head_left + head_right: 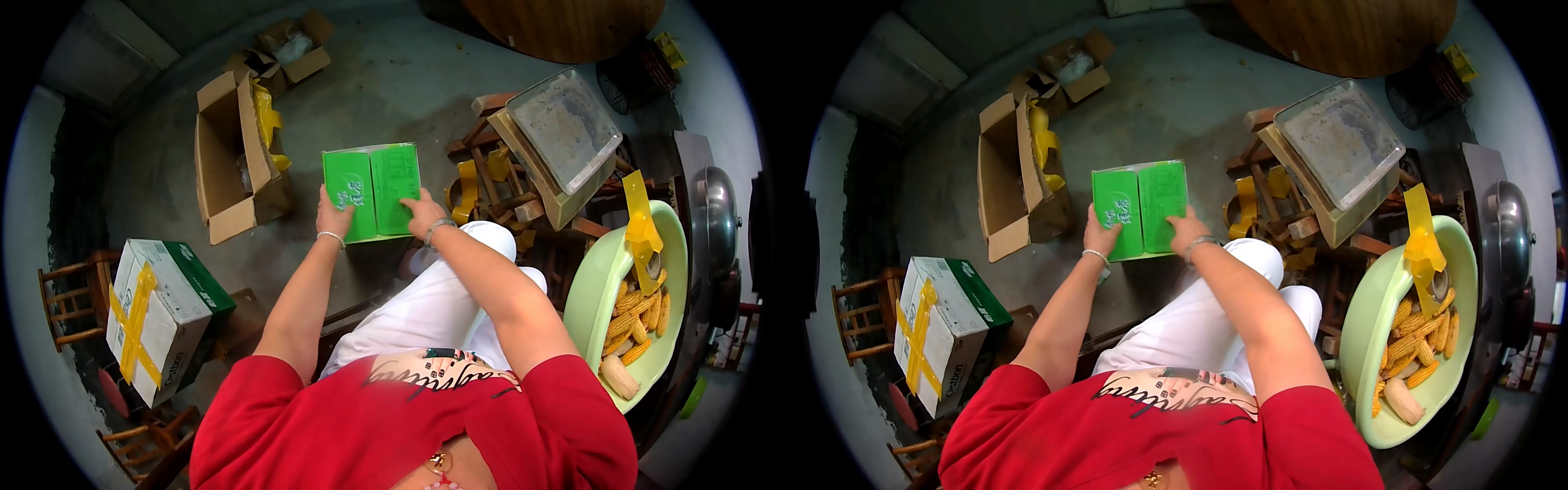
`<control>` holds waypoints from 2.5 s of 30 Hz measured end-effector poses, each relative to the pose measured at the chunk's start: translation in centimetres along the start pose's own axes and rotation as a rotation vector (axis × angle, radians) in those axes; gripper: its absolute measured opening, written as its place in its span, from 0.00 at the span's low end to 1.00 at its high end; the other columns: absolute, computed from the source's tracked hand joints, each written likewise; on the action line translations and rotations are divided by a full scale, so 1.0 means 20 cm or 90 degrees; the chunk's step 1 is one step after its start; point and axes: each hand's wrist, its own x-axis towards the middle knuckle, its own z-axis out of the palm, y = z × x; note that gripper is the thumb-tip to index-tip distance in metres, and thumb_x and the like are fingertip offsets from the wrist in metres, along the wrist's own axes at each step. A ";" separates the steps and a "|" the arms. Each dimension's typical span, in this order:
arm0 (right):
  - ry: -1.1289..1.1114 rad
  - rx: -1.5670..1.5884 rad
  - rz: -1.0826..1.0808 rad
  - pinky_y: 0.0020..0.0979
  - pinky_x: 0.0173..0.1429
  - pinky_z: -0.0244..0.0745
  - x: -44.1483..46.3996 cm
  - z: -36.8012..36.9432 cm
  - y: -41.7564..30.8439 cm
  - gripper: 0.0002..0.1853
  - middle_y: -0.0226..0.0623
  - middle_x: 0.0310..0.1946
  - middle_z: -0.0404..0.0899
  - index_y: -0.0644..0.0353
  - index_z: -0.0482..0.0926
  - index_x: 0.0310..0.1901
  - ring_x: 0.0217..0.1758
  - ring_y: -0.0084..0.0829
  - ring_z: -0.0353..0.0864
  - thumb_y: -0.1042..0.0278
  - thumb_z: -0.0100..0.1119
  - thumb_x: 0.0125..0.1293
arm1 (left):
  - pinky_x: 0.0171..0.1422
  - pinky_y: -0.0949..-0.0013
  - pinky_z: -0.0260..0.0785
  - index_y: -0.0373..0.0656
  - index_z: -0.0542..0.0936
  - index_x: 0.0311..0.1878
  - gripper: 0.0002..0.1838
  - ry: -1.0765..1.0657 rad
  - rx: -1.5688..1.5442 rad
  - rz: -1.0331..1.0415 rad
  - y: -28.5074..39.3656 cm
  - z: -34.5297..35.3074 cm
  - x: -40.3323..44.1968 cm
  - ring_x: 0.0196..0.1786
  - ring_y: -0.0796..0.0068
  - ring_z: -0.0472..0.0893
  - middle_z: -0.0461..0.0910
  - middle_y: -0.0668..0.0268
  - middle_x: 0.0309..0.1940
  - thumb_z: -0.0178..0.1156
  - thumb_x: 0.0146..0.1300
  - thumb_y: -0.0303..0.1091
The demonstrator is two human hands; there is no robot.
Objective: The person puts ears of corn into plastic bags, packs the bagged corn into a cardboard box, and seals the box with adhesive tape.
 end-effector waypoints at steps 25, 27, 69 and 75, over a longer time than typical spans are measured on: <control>0.057 -0.127 0.025 0.44 0.55 0.69 0.06 -0.01 0.04 0.26 0.46 0.65 0.56 0.46 0.73 0.53 0.55 0.49 0.70 0.74 0.58 0.47 | 0.70 0.51 0.49 0.40 0.48 0.69 0.45 0.194 0.096 0.046 0.15 0.19 -0.26 0.70 0.52 0.54 0.53 0.45 0.67 0.63 0.50 0.28; 0.052 -0.120 0.019 0.43 0.56 0.69 0.05 -0.02 0.06 0.26 0.46 0.65 0.55 0.46 0.73 0.53 0.57 0.49 0.69 0.74 0.58 0.48 | 0.69 0.46 0.47 0.44 0.54 0.69 0.41 0.127 0.237 0.206 0.22 0.14 -0.28 0.71 0.53 0.53 0.53 0.49 0.68 0.60 0.50 0.26; 0.163 -0.037 -0.171 0.38 0.51 0.72 -0.42 -0.62 -0.05 0.12 0.42 0.40 0.78 0.59 0.79 0.42 0.46 0.42 0.77 0.70 0.53 0.55 | 0.59 0.58 0.67 0.36 0.71 0.50 0.22 -0.196 0.428 0.474 0.40 0.17 -0.25 0.61 0.50 0.66 0.65 0.49 0.59 0.63 0.52 0.33; 0.572 -0.047 -0.262 0.29 0.39 0.76 -0.91 -1.24 0.10 0.08 0.41 0.33 0.81 0.63 0.80 0.36 0.34 0.34 0.81 0.78 0.55 0.54 | 0.60 0.57 0.66 0.36 0.68 0.53 0.26 -0.202 0.444 0.456 0.38 0.19 -0.22 0.62 0.51 0.65 0.64 0.49 0.60 0.63 0.51 0.32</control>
